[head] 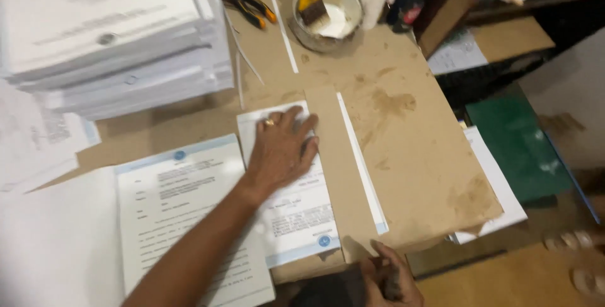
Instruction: Aligning, folding, and trimming printed documents using a utility knife in a print shop environment.
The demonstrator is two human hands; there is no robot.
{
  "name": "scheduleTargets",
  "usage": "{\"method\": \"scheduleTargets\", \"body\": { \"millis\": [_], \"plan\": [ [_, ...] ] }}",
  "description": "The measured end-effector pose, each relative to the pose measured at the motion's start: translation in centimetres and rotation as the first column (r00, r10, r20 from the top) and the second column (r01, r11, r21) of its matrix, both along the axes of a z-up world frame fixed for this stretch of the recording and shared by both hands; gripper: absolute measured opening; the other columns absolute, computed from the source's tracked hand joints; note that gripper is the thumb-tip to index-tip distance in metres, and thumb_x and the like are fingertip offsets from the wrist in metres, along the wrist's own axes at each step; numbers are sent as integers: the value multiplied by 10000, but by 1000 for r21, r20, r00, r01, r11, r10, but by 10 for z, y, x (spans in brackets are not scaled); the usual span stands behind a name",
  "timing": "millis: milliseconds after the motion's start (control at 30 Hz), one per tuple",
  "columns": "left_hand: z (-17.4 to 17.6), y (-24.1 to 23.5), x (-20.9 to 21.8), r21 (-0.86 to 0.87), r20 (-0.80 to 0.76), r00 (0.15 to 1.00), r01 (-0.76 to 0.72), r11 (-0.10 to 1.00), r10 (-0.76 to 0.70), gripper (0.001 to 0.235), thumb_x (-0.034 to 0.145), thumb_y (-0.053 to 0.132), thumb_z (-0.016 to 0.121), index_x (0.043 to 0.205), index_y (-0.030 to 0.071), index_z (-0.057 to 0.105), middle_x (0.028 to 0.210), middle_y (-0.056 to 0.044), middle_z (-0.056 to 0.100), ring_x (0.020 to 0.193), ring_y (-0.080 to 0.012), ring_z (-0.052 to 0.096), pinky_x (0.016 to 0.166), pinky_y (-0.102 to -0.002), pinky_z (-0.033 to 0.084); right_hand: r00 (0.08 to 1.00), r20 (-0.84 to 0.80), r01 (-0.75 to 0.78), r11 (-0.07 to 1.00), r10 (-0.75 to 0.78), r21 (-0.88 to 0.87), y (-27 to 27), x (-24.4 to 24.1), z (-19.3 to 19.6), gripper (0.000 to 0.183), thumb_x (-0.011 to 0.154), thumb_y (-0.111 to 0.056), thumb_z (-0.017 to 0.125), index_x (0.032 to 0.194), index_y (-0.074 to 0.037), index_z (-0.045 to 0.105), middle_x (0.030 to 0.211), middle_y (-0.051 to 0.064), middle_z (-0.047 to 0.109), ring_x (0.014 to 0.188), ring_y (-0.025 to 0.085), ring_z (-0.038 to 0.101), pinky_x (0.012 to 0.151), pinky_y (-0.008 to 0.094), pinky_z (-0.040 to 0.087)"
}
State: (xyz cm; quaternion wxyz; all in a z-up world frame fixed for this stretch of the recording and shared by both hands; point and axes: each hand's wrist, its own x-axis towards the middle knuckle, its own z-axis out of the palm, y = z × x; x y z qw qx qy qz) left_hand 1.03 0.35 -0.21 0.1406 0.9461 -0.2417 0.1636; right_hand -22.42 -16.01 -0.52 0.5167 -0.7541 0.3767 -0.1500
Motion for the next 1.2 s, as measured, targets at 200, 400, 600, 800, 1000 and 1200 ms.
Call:
{"method": "scheduleTargets", "body": {
  "millis": [200, 400, 600, 800, 1000, 1200],
  "plan": [
    [-7, 3, 25, -105, 48, 992, 119, 987, -115, 371, 892, 281, 570, 1207, 94, 622, 1367, -188, 600, 972, -427, 626, 773, -566, 441, 836, 343, -181, 806, 427, -563, -19, -10, -33, 431, 739, -162, 881, 1134, -58, 743, 1157, 195, 617, 1081, 272, 686, 965, 338, 599],
    [-1, 1, 27, -83, 43, 997, 73, 994, -70, 357, 900, 259, 487, 1179, 82, 620, 1353, -55, 625, 771, -337, 546, 658, -469, 409, 834, 315, -180, 762, 454, -622, -18, -2, -33, 459, 766, -169, 901, 1163, -54, 700, 1197, 242, 605, 1131, 322, 677, 823, 320, 679],
    [-5, 3, 30, -96, 18, 997, 74, 993, -73, 364, 886, 267, 493, 1182, 89, 610, 1388, -89, 626, 776, -353, 563, 707, -489, 410, 854, 251, -199, 731, 456, -653, -26, 4, -31, 483, 753, -194, 893, 1185, -75, 712, 1278, 222, 582, 1157, 322, 651, 935, 383, 623],
    [1, -2, 35, -117, -41, 998, 42, 992, -47, 380, 824, 252, 469, 1147, 90, 586, 1454, -192, 621, 896, -393, 626, 722, -504, 412, 859, 275, -181, 759, 432, -626, -19, 4, -31, 448, 766, -126, 872, 1184, -69, 718, 1277, 223, 590, 1106, 302, 674, 926, 372, 612],
    [4, -5, 37, -145, -81, 996, 33, 989, -45, 353, 818, 258, 484, 1113, 79, 559, 1485, -237, 576, 887, -430, 622, 797, -544, 410, 869, 274, -156, 756, 411, -636, -20, 6, -33, 438, 763, -87, 857, 1176, -61, 715, 1258, 219, 599, 1098, 289, 672, 872, 340, 640],
    [3, -4, 39, -151, -57, 996, 64, 986, -73, 328, 836, 249, 498, 1109, 71, 536, 1475, -231, 580, 811, -390, 588, 790, -541, 402, 867, 293, -153, 776, 403, -612, -19, 7, -34, 434, 765, -98, 843, 1175, -38, 715, 1267, 219, 595, 1086, 286, 676, 874, 337, 630]
  ]
}}
